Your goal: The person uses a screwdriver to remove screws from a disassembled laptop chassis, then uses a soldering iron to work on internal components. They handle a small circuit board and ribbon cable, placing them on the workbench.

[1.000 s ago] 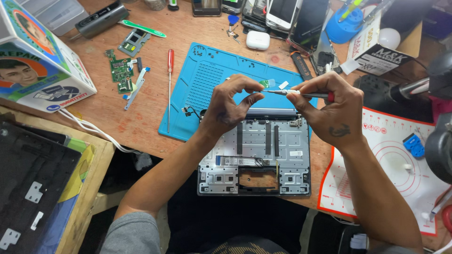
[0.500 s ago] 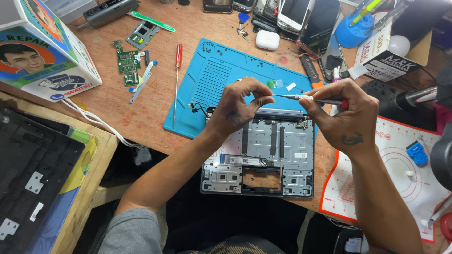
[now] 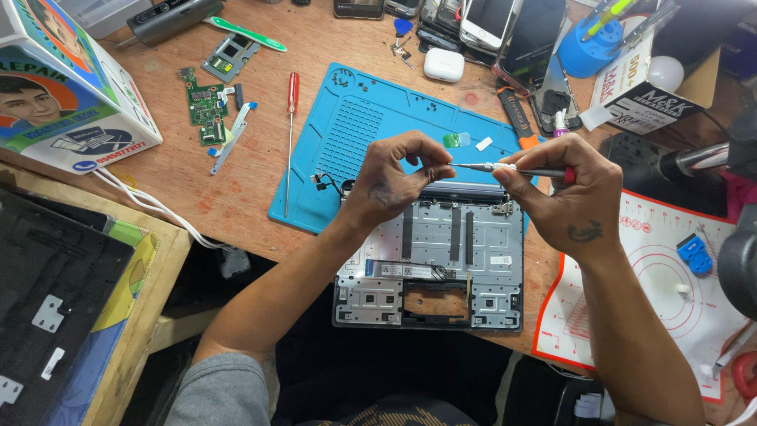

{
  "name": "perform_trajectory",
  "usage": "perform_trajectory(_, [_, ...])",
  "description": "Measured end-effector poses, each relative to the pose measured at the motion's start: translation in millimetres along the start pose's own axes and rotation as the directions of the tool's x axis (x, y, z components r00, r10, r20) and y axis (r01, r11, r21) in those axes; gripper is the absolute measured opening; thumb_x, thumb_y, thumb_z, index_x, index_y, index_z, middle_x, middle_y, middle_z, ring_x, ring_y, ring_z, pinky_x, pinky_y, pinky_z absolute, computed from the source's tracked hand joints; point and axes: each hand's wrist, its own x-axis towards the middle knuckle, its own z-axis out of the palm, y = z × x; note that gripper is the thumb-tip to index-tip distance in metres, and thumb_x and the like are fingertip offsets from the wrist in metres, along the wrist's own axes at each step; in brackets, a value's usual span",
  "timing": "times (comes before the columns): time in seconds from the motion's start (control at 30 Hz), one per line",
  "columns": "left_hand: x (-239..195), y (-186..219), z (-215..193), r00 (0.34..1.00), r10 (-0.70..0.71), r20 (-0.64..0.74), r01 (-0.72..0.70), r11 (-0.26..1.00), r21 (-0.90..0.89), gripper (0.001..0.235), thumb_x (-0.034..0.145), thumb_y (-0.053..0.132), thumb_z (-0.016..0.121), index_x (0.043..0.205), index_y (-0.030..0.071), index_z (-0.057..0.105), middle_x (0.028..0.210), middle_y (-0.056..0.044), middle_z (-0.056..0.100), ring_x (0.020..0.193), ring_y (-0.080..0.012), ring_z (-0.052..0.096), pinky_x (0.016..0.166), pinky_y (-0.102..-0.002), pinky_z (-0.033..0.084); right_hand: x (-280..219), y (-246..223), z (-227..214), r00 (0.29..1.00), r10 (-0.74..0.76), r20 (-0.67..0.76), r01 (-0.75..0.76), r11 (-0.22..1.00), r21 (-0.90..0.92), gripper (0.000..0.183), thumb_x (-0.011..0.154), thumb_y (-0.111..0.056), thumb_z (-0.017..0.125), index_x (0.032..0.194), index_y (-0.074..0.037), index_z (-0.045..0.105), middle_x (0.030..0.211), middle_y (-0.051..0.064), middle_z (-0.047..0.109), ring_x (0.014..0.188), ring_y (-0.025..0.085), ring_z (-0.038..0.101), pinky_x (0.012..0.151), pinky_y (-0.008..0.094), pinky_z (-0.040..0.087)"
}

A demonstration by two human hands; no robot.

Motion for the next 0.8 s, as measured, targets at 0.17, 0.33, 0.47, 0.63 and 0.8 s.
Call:
perform_trajectory(0.17, [-0.5,-0.9,-1.5,1.0,0.005,-0.018,-0.005,1.0,0.009,0.015,0.083,0.019,0.087,0.087,0.012,0.074,0.084,0.001,0.077,0.076,-0.0073,0.067,0.072,-0.026,0.047,-1.4,-1.1,-2.5,0.999,-0.016,-0.032,0.015,1.0,-0.018,0.023,0.101,-0.01,0.083,0.096,0.0,0.063,0.096,0.013,0.076,0.091,0.013,0.075,0.079,0.022,0.059])
perform_trajectory(0.33, [-1.1,0.4,-2.2,0.997,0.056,-0.046,-0.055,0.998,0.009,0.017,0.083,0.02,0.087,0.088,0.012,0.073,0.085,0.001,0.076,0.076,-0.0078,0.065,0.072,-0.026,0.046,-2.3,-2.8,-4.7,0.999,-0.011,-0.053,0.011,1.0,0.003,0.025,0.101,-0.01,0.083,0.095,0.0,0.062,0.095,0.013,0.076,0.094,0.012,0.075,0.082,0.022,0.06])
perform_trajectory(0.47, [-1.7,-0.3,-1.6,0.996,0.069,-0.064,-0.068,0.998,0.019,0.02,0.083,0.023,0.088,0.089,0.012,0.072,0.085,0.002,0.076,0.076,-0.0073,0.065,0.072,-0.026,0.046,-1.3,-1.5,-2.2,0.999,0.016,-0.032,-0.013,0.996,0.083,0.022,0.1,-0.009,0.082,0.1,-0.001,0.062,0.095,0.014,0.076,0.092,0.012,0.075,0.079,0.022,0.06])
perform_trajectory(0.63, [-2.0,-0.6,-2.6,0.995,0.08,-0.061,-0.078,0.997,0.028,0.021,0.083,0.025,0.088,0.089,0.013,0.072,0.085,0.002,0.076,0.076,-0.0068,0.066,0.071,-0.026,0.047,-0.7,1.0,-0.1,0.999,0.037,-0.021,-0.035,0.994,0.099,0.022,0.098,-0.007,0.082,0.098,0.0,0.061,0.099,0.015,0.076,0.09,0.013,0.074,0.08,0.024,0.06])
perform_trajectory(0.8, [-2.3,-0.8,-3.0,0.996,0.069,-0.053,-0.067,0.997,0.025,0.021,0.083,0.025,0.088,0.089,0.013,0.072,0.085,0.002,0.076,0.076,-0.0066,0.066,0.071,-0.026,0.047,-0.6,2.8,0.3,0.999,0.026,-0.02,-0.023,0.992,0.128,0.022,0.098,-0.006,0.082,0.099,0.0,0.06,0.097,0.016,0.075,0.091,0.014,0.075,0.08,0.025,0.061])
